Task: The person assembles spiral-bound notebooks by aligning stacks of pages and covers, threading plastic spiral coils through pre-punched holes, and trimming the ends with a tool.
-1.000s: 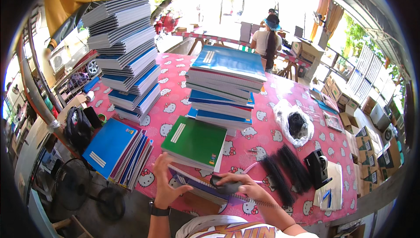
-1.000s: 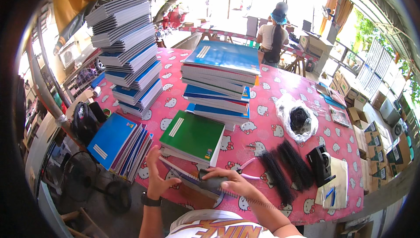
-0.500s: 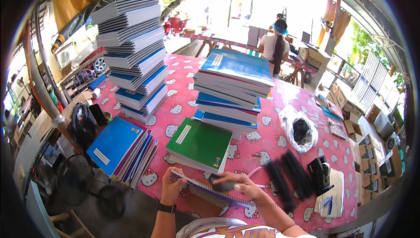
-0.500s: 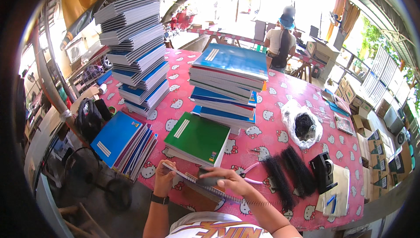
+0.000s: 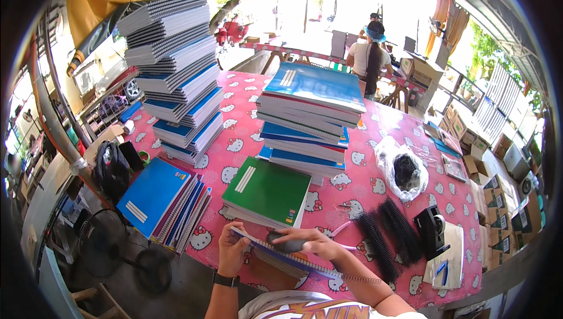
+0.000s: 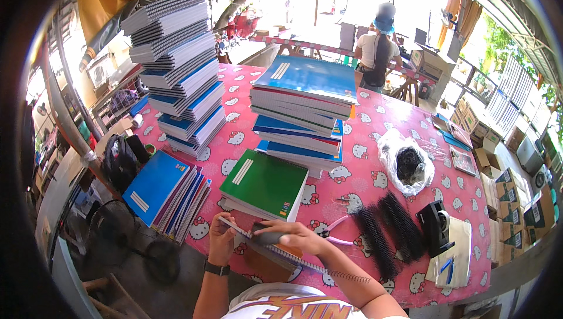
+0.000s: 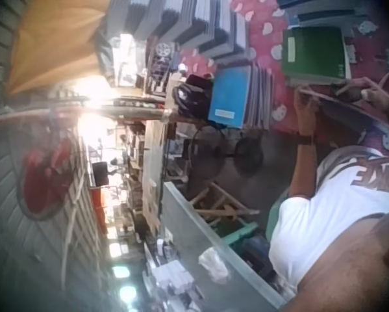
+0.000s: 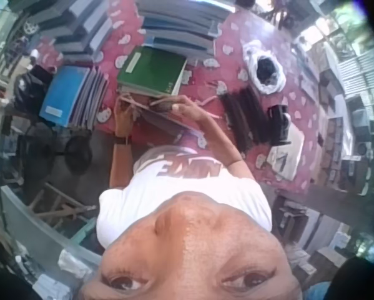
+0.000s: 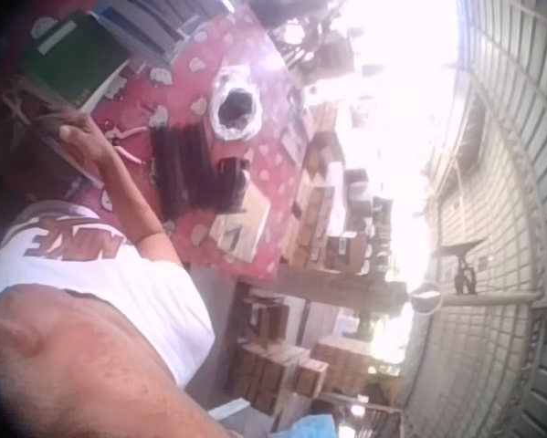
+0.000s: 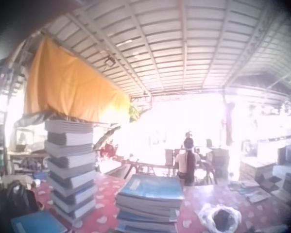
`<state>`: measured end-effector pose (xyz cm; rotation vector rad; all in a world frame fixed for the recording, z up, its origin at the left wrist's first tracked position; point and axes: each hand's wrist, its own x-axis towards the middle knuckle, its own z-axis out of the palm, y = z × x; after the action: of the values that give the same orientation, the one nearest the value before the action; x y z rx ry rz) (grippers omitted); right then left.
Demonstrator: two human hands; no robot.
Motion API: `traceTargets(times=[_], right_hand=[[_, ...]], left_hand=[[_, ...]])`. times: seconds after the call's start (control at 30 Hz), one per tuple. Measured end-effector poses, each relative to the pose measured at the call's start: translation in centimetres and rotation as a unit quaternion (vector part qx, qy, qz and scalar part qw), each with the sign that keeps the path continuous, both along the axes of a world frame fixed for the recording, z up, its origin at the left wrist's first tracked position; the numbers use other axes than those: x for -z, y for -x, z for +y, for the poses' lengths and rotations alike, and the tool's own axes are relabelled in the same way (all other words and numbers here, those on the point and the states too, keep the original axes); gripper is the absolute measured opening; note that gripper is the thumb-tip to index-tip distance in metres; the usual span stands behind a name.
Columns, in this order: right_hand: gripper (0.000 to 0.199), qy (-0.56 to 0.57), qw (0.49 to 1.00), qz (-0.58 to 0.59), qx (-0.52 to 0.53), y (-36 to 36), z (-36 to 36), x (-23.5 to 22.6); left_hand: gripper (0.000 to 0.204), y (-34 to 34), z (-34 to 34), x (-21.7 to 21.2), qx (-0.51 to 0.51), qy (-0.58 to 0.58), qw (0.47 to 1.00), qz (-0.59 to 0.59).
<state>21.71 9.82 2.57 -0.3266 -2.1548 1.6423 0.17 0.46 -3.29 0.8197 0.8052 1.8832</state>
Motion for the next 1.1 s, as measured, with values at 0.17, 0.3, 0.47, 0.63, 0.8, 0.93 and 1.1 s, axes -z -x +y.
traceTargets(times=[0.17, 0.3, 0.47, 0.63, 0.8, 0.93, 1.1], right_hand=[[0.046, -0.001, 0.999, -0.034, 0.027, 0.1, 0.8, 0.6], [0.044, 0.003, 0.998, 0.030, -0.055, 1.3, 0.2, 0.3], [0.048, 0.004, 1.000, -0.010, 0.000, 1.8, -0.1, -0.1], [0.048, -0.027, 0.997, -0.051, 0.049, 2.3, 1.0, 0.6], [0.051, -0.010, 0.992, -0.128, -0.013, 3.7, 1.9, -0.4], [0.049, 0.026, 0.998, 0.048, -0.019, 3.3, 0.1, -0.2], [0.047, -0.030, 0.996, -0.074, 0.050, 3.6, 0.4, -0.9]], left_hand=[[0.043, -0.1, 0.0, 0.2, -0.023, -0.017, 0.999, -0.045], [0.044, 0.0, -0.1, 0.9, 0.005, -0.033, 0.997, -0.071], [0.044, 0.2, -0.2, 1.4, 0.001, -0.035, 0.997, -0.067], [0.035, 0.6, -0.2, 1.9, -0.005, -0.037, 0.997, -0.072], [0.033, 0.2, -0.3, 1.2, -0.012, -0.008, 0.995, -0.099], [0.032, 0.1, -0.3, 1.5, -0.019, -0.019, 0.998, -0.048], [0.030, 0.1, -0.5, 1.5, -0.033, -0.001, 0.999, -0.018]])
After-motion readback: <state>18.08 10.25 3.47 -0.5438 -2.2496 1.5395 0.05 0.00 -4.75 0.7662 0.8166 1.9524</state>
